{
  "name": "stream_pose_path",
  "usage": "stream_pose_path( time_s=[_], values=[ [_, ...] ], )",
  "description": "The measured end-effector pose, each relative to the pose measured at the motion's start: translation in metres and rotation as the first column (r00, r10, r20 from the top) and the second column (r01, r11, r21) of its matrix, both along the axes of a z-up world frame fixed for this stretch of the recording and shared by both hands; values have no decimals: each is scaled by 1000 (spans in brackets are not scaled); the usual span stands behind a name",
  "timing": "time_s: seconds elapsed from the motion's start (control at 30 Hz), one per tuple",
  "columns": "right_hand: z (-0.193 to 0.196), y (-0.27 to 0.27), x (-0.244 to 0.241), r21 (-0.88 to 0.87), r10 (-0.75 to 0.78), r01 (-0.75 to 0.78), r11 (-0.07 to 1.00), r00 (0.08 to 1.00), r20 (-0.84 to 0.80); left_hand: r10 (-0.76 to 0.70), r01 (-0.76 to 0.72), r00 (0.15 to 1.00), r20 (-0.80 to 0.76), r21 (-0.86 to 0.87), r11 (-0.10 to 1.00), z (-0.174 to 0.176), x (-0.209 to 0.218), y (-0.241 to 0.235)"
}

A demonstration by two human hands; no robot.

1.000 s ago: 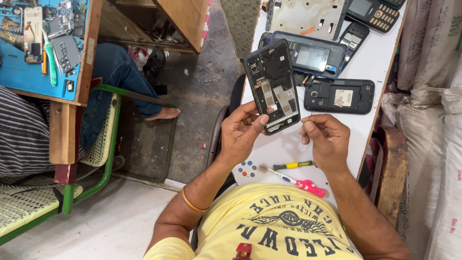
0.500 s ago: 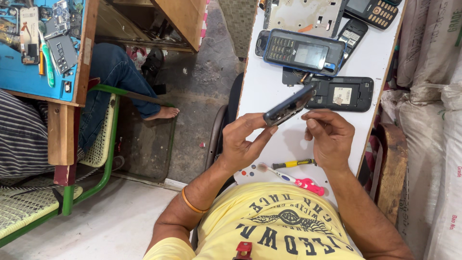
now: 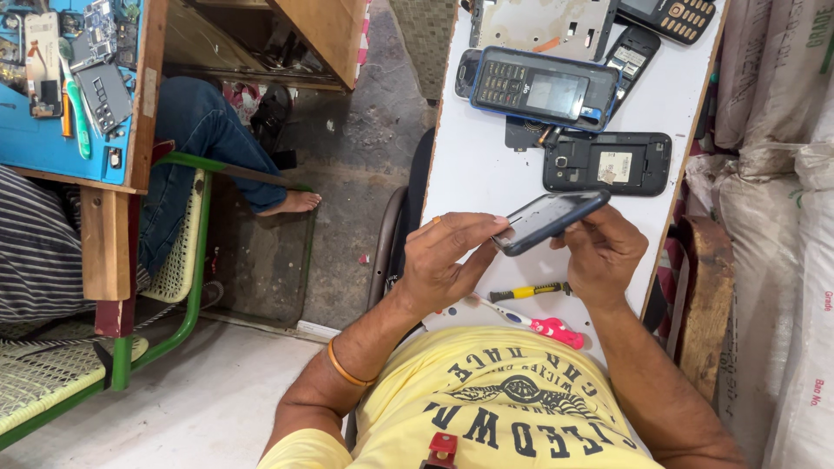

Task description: The person disassembles a mobile phone, removes the battery, and then uses a screwdriver to unscrew the back cover of another phone. The person handles multiple disassembled phones and tools on a cluttered workbench.

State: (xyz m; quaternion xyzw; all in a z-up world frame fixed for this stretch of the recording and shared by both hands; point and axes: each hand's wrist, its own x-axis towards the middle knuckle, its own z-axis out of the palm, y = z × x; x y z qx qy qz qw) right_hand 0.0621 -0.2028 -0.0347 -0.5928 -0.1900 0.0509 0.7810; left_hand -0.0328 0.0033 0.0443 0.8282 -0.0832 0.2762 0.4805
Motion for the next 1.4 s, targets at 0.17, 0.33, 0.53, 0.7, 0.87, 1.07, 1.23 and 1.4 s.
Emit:
stream_pose_path(
  time_s=[0.17, 0.33, 0.53, 0.7, 0.87, 1.07, 1.23, 1.4],
  values=[
    [17, 5, 1, -125, -57, 73, 989, 990, 132, 28, -28, 1000, -4, 7, 1000, 0, -1, -2],
    [23, 6, -2, -230, -71, 141, 963, 955, 289, 34, -34, 999, -2, -20, 999, -3, -1, -6],
    [25, 10, -1, -311, -79, 225, 923, 905, 419, -22, -19, 992, -126, -315, 949, -5, -6, -12],
    [30, 15, -3, -359, 26, 163, 919, 884, 467, -192, 14, 964, -184, -688, 726, -27, -7, -16],
    [34, 18, -6, -461, 126, 81, 884, 907, 402, -292, 76, 953, -76, -876, 476, -57, -5, -16],
    [35, 26, -14, -491, 223, 50, 870, 848, 481, -345, -77, 936, -67, -997, -15, -65, 0, -12],
    [35, 28, -17, -601, 308, 57, 797, 817, 487, -364, -6, 930, 42, -992, -128, -65, -1, -19],
    [34, 28, -16, -543, 294, 17, 839, 827, 479, -353, -11, 935, 45, -988, -156, -68, 1, -22]
  ],
)
